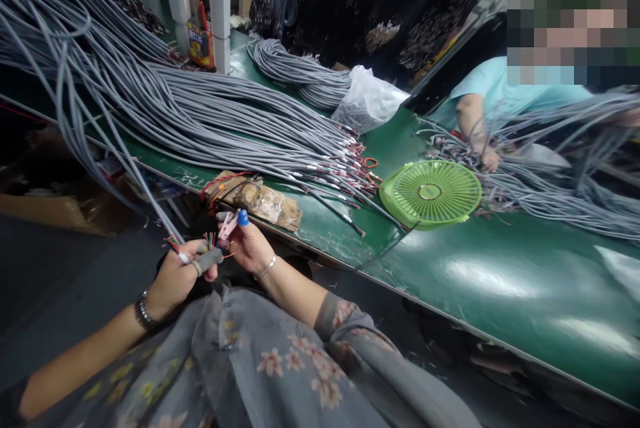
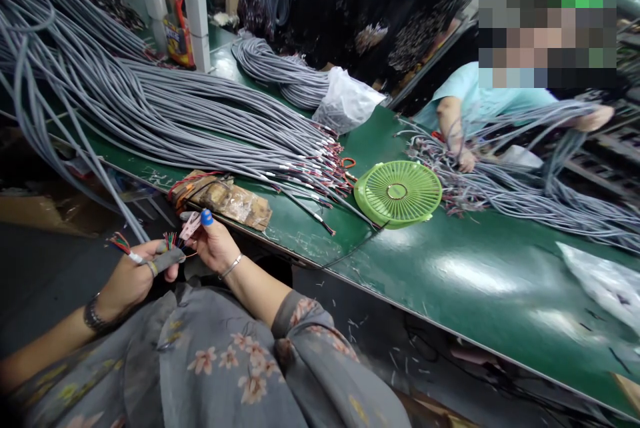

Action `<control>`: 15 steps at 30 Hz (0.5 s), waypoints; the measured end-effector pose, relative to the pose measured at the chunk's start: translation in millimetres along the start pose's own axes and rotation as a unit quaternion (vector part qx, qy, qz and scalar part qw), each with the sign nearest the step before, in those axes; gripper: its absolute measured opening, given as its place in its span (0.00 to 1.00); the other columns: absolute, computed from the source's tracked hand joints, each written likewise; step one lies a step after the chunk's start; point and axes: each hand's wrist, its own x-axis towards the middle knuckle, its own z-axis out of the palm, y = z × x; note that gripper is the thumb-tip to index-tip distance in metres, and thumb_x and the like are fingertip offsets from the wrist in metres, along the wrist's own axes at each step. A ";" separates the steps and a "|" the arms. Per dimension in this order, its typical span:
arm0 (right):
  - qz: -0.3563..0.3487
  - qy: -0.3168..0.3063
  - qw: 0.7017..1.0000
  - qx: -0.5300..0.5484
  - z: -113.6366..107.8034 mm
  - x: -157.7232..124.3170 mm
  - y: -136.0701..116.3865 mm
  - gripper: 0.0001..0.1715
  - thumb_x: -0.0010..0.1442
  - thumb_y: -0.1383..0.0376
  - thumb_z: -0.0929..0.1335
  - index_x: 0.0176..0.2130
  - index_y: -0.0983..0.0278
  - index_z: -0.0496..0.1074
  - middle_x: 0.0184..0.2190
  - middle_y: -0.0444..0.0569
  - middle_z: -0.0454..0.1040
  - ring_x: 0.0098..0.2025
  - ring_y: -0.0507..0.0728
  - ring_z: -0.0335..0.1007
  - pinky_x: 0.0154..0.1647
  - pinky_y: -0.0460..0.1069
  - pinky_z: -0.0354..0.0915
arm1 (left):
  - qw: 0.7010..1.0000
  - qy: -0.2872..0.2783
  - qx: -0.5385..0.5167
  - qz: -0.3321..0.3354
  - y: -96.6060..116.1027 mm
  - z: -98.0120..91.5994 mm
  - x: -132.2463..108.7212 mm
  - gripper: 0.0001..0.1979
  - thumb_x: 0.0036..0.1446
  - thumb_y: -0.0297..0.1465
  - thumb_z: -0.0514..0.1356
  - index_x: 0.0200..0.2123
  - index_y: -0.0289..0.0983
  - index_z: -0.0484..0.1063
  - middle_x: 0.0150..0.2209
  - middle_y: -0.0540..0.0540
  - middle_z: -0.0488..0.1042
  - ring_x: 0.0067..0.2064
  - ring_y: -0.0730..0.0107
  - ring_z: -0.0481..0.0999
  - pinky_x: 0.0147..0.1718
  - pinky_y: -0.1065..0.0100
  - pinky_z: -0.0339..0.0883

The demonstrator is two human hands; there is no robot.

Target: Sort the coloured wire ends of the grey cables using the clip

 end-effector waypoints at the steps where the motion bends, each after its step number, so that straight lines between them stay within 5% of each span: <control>1: 0.007 0.000 1.000 0.002 -0.1 -0.8 -0.4 0.27 0.59 0.43 0.70 0.32 0.65 0.76 0.24 0.45 0.74 0.26 0.50 0.67 0.28 0.45 0.65 | 1.000 0.001 -0.003 0.001 0.6 -0.3 -0.8 0.15 0.50 0.41 0.66 0.19 0.38 0.73 0.17 0.50 0.74 0.21 0.70 0.70 0.23 0.70 0.66; 6: 0.042 -0.016 0.999 0.006 -2.1 -5.2 -5.0 0.28 0.63 0.43 0.68 0.32 0.65 0.75 0.29 0.47 0.76 0.28 0.51 0.70 0.29 0.45 0.65 | 1.000 0.003 0.002 -0.002 6.4 -3.9 -10.8 0.14 0.51 0.41 0.66 0.20 0.38 0.73 0.18 0.50 0.74 0.21 0.69 0.71 0.24 0.69 0.67; 15: 0.004 -0.034 0.999 -0.040 -6.4 -9.5 -7.6 0.21 0.59 0.49 0.73 0.31 0.65 0.74 0.26 0.45 0.75 0.28 0.50 0.69 0.27 0.43 0.65 | 0.998 0.054 -0.024 0.015 7.3 -1.0 -9.6 0.15 0.50 0.42 0.65 0.20 0.39 0.73 0.17 0.50 0.74 0.21 0.69 0.71 0.24 0.69 0.66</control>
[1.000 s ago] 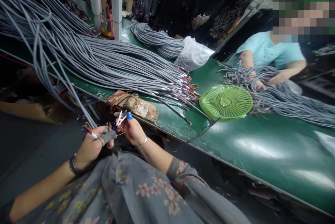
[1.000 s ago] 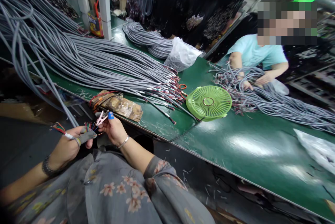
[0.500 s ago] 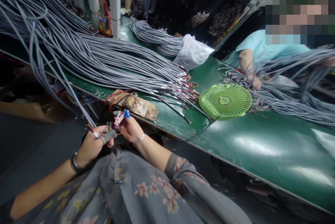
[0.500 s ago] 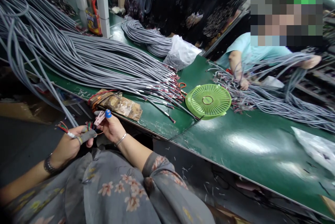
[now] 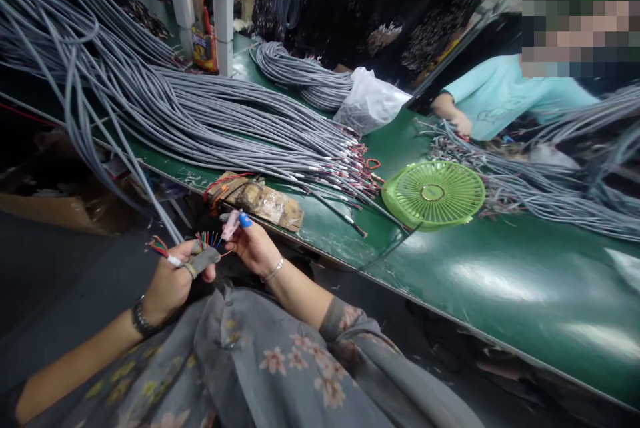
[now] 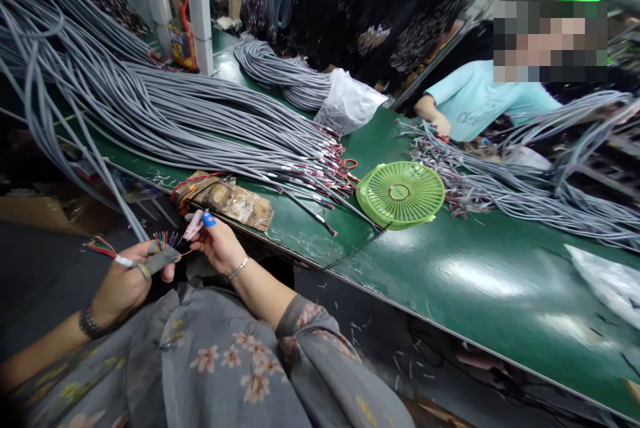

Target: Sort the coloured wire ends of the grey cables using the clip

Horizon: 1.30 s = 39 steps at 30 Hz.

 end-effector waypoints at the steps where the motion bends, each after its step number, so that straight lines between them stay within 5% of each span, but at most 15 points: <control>1: -0.005 -0.004 1.000 -0.004 -0.5 -0.4 0.1 0.22 0.58 0.49 0.73 0.31 0.65 0.73 0.26 0.45 0.75 0.28 0.49 0.68 0.27 0.43 0.66 | 1.000 0.006 -0.002 0.000 1.1 1.6 1.4 0.15 0.49 0.42 0.65 0.20 0.39 0.72 0.16 0.50 0.73 0.21 0.70 0.70 0.23 0.69 0.66; 9: -0.014 0.007 1.000 -0.004 1.1 -0.5 1.1 0.22 0.55 0.49 0.75 0.34 0.66 0.76 0.27 0.45 0.75 0.26 0.49 0.66 0.25 0.42 0.65 | 1.000 0.015 -0.014 -0.009 4.5 6.9 6.1 0.13 0.49 0.38 0.64 0.18 0.39 0.71 0.16 0.51 0.72 0.20 0.71 0.69 0.24 0.69 0.66; 22: -0.050 0.019 0.997 -0.052 -3.7 10.2 10.3 0.31 0.63 0.41 0.65 0.39 0.64 0.79 0.29 0.48 0.77 0.27 0.52 0.67 0.30 0.46 0.66 | 1.000 0.003 -0.021 -0.021 7.6 5.0 5.4 0.14 0.48 0.40 0.64 0.18 0.39 0.72 0.16 0.50 0.73 0.21 0.70 0.70 0.25 0.68 0.66; 28: 0.030 0.011 0.998 0.044 2.9 10.9 5.0 0.25 0.61 0.46 0.71 0.37 0.66 0.77 0.27 0.47 0.76 0.27 0.51 0.68 0.27 0.44 0.64 | 1.000 -0.007 -0.016 -0.017 3.5 5.8 8.0 0.12 0.49 0.40 0.65 0.21 0.39 0.74 0.17 0.50 0.73 0.21 0.70 0.70 0.25 0.68 0.66; 32: 0.013 0.047 0.996 0.069 8.1 12.5 5.3 0.23 0.60 0.48 0.73 0.35 0.66 0.77 0.25 0.45 0.74 0.27 0.50 0.68 0.28 0.44 0.65 | 0.999 -0.008 -0.025 -0.020 -0.6 6.5 9.6 0.11 0.49 0.38 0.65 0.20 0.39 0.73 0.16 0.51 0.73 0.20 0.70 0.69 0.24 0.69 0.66; 39: 0.029 0.000 0.998 0.057 3.0 6.9 5.0 0.30 0.63 0.40 0.65 0.34 0.64 0.74 0.29 0.47 0.77 0.27 0.52 0.69 0.26 0.45 0.66 | 0.999 -0.008 -0.030 -0.013 -7.0 1.0 4.5 0.11 0.50 0.38 0.66 0.22 0.38 0.75 0.17 0.51 0.74 0.21 0.71 0.71 0.24 0.70 0.66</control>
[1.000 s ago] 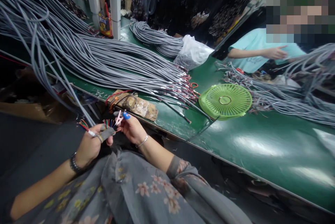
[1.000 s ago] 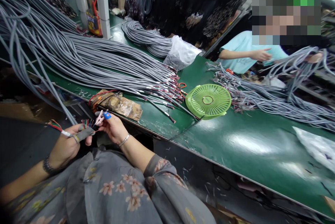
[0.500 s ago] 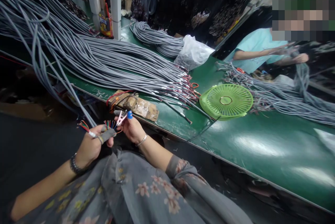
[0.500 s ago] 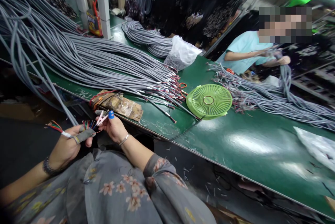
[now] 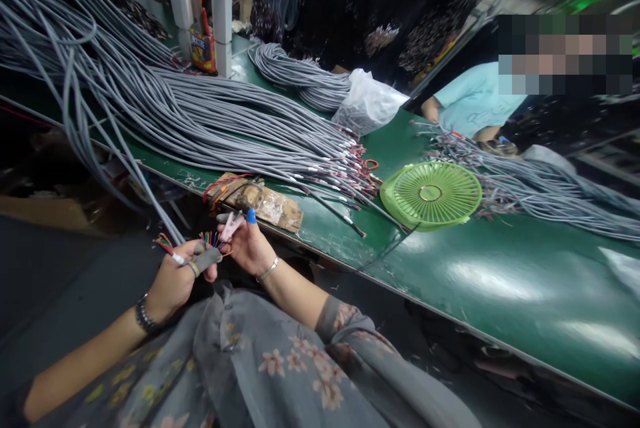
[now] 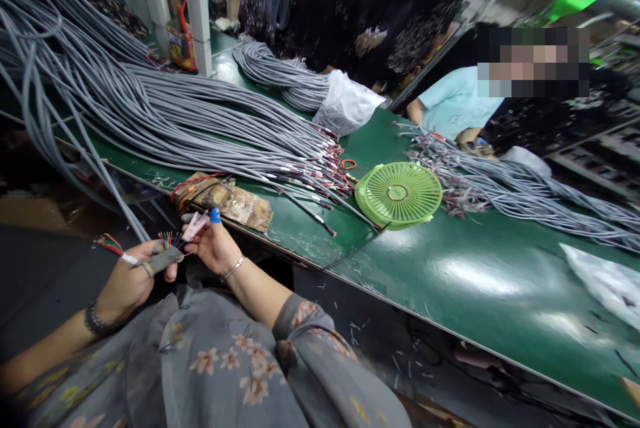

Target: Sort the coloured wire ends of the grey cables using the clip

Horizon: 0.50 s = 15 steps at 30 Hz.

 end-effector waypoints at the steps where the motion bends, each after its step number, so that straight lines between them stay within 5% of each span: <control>1: 0.008 -0.011 1.000 -0.001 -0.9 -1.0 -0.9 0.30 0.64 0.40 0.65 0.35 0.64 0.74 0.30 0.47 0.77 0.28 0.51 0.69 0.27 0.45 0.66 | 1.000 0.001 0.000 0.001 0.4 -1.1 -1.8 0.11 0.50 0.38 0.66 0.23 0.38 0.75 0.17 0.51 0.75 0.21 0.70 0.71 0.24 0.70 0.66; 7: -0.014 -0.004 1.000 -0.027 -4.0 -2.0 -2.8 0.19 0.64 0.50 0.70 0.37 0.64 0.75 0.30 0.45 0.77 0.30 0.50 0.71 0.29 0.44 0.66 | 0.999 0.035 0.002 0.025 6.5 -1.2 -8.6 0.13 0.48 0.39 0.67 0.18 0.39 0.73 0.17 0.50 0.74 0.20 0.70 0.72 0.23 0.70 0.67; 15: -0.019 -0.005 1.000 -0.014 -4.1 -5.4 -3.0 0.17 0.61 0.53 0.73 0.36 0.65 0.76 0.31 0.45 0.78 0.30 0.50 0.71 0.29 0.43 0.66 | 0.997 0.069 -0.032 0.032 3.5 8.2 -2.7 0.10 0.47 0.37 0.66 0.20 0.38 0.74 0.17 0.50 0.75 0.20 0.70 0.72 0.23 0.69 0.68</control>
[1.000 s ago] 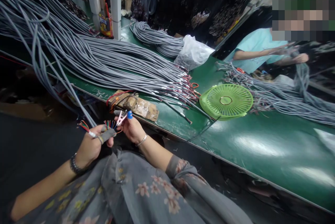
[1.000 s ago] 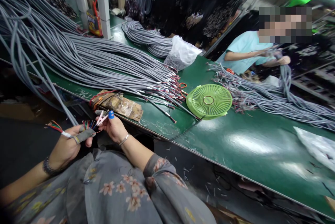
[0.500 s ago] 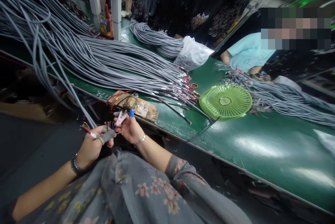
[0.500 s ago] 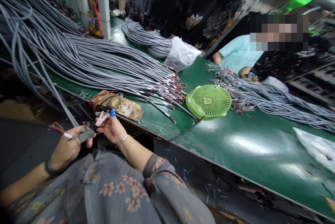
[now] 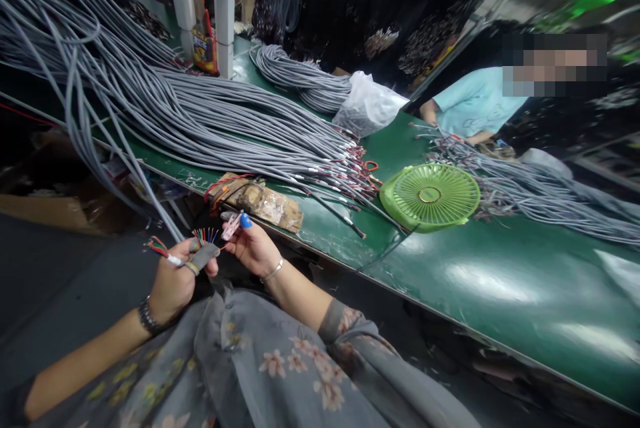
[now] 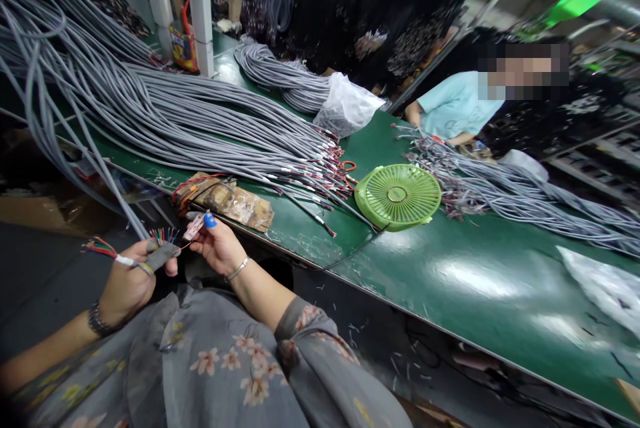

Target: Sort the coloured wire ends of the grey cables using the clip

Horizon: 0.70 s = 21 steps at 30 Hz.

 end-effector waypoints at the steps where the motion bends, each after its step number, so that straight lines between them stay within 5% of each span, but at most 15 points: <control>1: -0.003 0.000 1.000 0.001 0.0 -0.1 0.3 0.16 0.60 0.53 0.74 0.37 0.65 0.76 0.31 0.45 0.78 0.30 0.50 0.71 0.30 0.43 0.67 | 1.000 0.002 0.001 0.000 -0.3 0.8 0.8 0.10 0.46 0.37 0.66 0.19 0.38 0.74 0.17 0.50 0.75 0.20 0.70 0.71 0.23 0.70 0.68; 15: -0.007 0.019 1.000 0.012 2.1 0.3 2.8 0.15 0.61 0.55 0.73 0.35 0.65 0.76 0.31 0.47 0.79 0.31 0.51 0.71 0.31 0.44 0.66 | 0.998 -0.026 0.047 -0.015 -11.0 -3.3 2.3 0.14 0.48 0.42 0.67 0.21 0.38 0.74 0.18 0.50 0.76 0.21 0.70 0.73 0.24 0.70 0.69; 21: 0.037 0.009 0.999 0.013 -1.7 -2.9 0.1 0.23 0.65 0.48 0.68 0.35 0.65 0.75 0.31 0.47 0.77 0.31 0.51 0.70 0.30 0.44 0.66 | 0.998 -0.023 0.052 0.005 -5.3 -5.0 -1.0 0.12 0.49 0.39 0.66 0.20 0.39 0.74 0.18 0.50 0.76 0.21 0.69 0.74 0.23 0.70 0.70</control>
